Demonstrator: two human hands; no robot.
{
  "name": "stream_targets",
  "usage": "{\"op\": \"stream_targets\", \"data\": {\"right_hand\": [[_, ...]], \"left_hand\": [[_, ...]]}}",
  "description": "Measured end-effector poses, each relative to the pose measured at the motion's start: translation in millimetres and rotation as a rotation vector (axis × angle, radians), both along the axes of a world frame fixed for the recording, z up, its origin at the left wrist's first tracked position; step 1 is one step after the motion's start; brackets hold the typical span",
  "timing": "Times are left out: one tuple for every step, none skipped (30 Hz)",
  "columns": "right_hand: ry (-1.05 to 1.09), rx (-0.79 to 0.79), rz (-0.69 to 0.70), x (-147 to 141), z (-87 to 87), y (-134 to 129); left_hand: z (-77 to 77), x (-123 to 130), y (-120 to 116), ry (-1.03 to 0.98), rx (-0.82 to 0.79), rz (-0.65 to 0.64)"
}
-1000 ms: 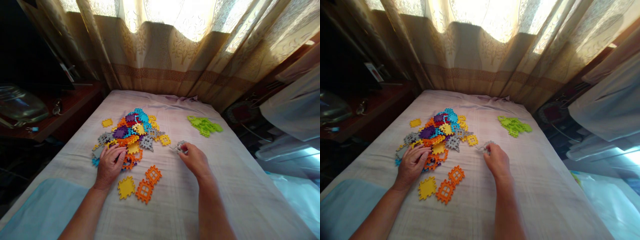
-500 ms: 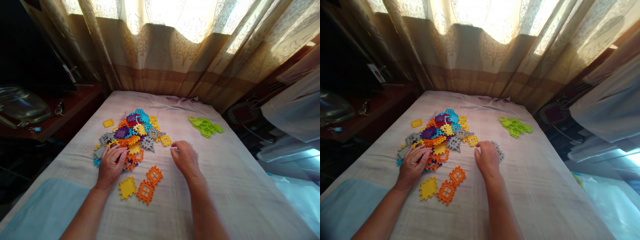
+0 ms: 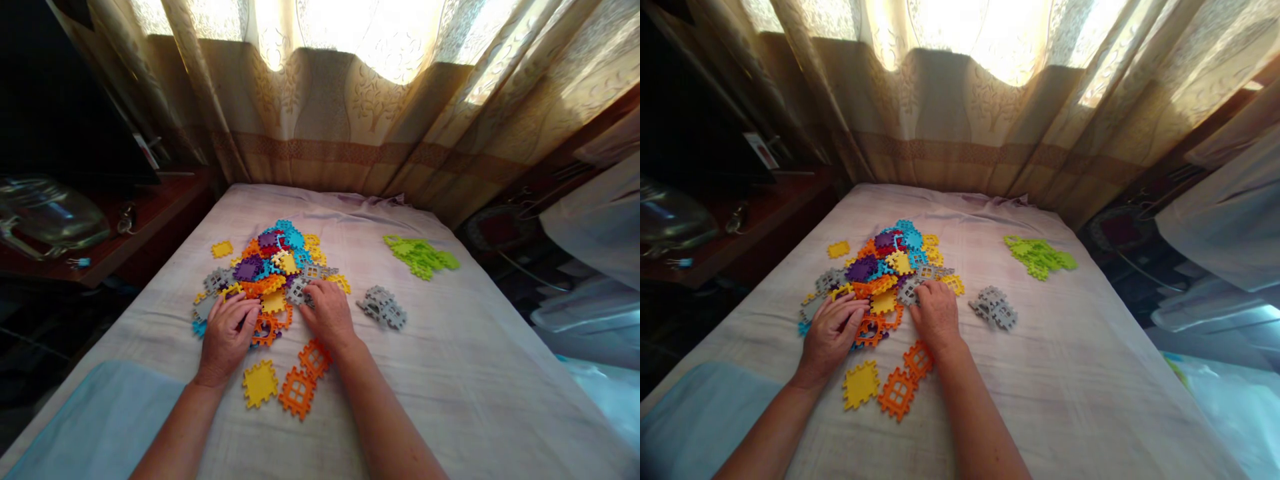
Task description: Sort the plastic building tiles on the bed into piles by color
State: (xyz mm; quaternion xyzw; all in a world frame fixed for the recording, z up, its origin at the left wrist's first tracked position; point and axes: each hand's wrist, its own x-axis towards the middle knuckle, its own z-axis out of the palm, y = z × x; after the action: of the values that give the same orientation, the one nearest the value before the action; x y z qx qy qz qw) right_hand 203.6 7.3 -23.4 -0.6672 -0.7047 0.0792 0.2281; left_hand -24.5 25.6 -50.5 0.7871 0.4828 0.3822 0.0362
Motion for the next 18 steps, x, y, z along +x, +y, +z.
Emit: {"op": "stream_targets", "data": {"right_hand": [[0.011, 0.002, -0.002, 2, 2.2, 0], [0.024, 0.003, -0.002, 5, 5.3, -1], [0.038, 0.003, -0.005, 10, 9.2, -2], [0.051, 0.0, -0.015, 16, 13.8, -3], [0.06, -0.011, -0.032, 25, 18.8, -4], [0.063, -0.027, -0.064, 35, 23.9, -6], [0.061, -0.048, -0.112, 46, 28.6, -9], [0.053, -0.075, -0.176, 59, 32.8, -11], [0.041, -0.103, -0.249, 72, 36.2, -14], [0.026, -0.138, -0.319, 84, 38.6, -17], [0.012, -0.178, -0.383, 96, 40.1, -20], [-0.002, -0.224, -0.434, 107, 40.8, -24], [-0.011, -0.272, -0.471, 116, 40.8, -26], [-0.019, -0.315, -0.498, 124, 40.5, -29], [-0.026, -0.345, -0.516, 130, 39.9, -31], [-0.033, -0.363, -0.527, 134, 39.4, -33], [-0.039, -0.37, -0.532, 136, 39.1, -34], [-0.048, -0.372, -0.532, 138, 39.2, -35]], "left_hand": [[0.1, 0, 0, 0.0, 0.004, 0.0], [0.2, 0, 0, 0.0, 0.008, -0.001], [0.2, 0, 1, -0.001, 0.012, -0.002], [0.2, 0, 1, -0.002, 0.014, -0.003], [0.1, 0, 1, -0.004, 0.015, -0.004], [0.1, 1, 1, -0.005, 0.015, -0.006], [0.1, 1, 1, -0.006, 0.015, -0.009], [0.1, 1, 1, -0.005, 0.014, -0.013], [0.3, 1, 1, -0.004, 0.014, -0.016], [0.5, 1, 1, -0.001, 0.014, -0.019], [0.7, 1, 1, 0.002, 0.015, -0.021], [1.0, 1, 1, 0.003, 0.017, -0.022], [1.3, 1, 1, 0.006, 0.018, -0.022], [1.5, 1, 1, 0.007, 0.021, -0.02], [1.8, 1, 1, 0.009, 0.024, -0.018], [2.0, 1, 1, 0.012, 0.025, -0.016], [2.1, 0, 1, 0.014, 0.026, -0.013], [2.1, 1, 1, 0.016, 0.027, -0.012]]}}
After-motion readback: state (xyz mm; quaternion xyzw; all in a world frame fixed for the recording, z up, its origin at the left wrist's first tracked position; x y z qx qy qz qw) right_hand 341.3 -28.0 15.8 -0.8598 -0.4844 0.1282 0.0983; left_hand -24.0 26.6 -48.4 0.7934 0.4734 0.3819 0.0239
